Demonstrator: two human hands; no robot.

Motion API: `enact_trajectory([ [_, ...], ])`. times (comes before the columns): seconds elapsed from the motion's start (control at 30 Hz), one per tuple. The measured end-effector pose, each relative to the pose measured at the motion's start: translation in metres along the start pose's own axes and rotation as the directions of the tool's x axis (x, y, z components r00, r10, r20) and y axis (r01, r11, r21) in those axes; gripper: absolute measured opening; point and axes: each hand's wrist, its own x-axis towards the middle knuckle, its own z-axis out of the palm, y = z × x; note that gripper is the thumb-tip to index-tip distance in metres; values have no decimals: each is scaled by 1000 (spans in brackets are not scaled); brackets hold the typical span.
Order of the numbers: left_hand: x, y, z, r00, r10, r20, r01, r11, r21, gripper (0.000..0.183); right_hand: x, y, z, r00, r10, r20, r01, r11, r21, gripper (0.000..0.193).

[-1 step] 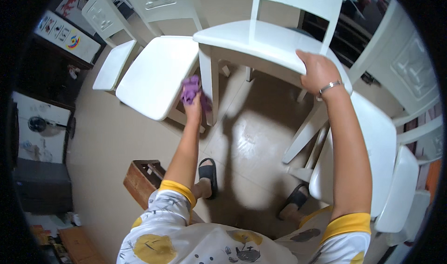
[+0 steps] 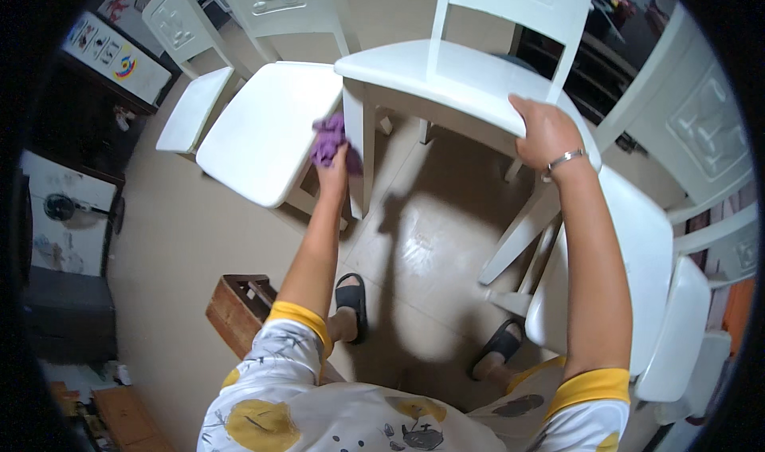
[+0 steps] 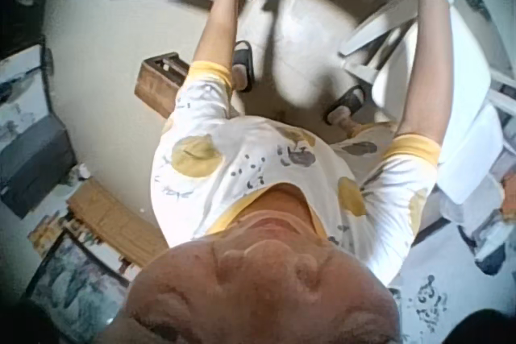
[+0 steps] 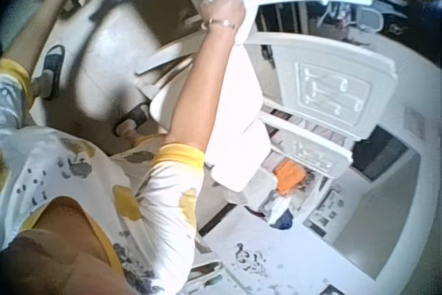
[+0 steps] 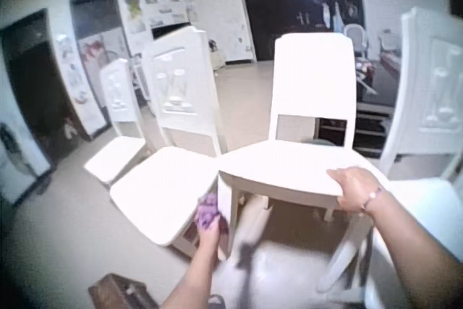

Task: The person wipes the backrest and seat of a white plastic chair using a white cloth, then switches to a purple cloth to clean the seat, backrest, and legs. They move to adjacent chairs and repeat the wiping process on the seats and legs of each chair.

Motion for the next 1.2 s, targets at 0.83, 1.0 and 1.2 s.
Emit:
enact_trajectory([
  [0.83, -88, 185, 180, 856, 395, 334, -496, 809, 315, 59, 11, 28, -24, 954, -50, 297, -64, 930, 362, 65],
  [1.0, -8, 132, 110, 961, 240, 137, -276, 814, 511, 56, -10, 34, -32, 969, 6, 246, -97, 928, 360, 50],
  [1.2, -37, 185, 156, 958, 215, 191, -258, 936, 242, 43, -10, 46, -21, 989, 3, 149, -62, 918, 392, 47],
])
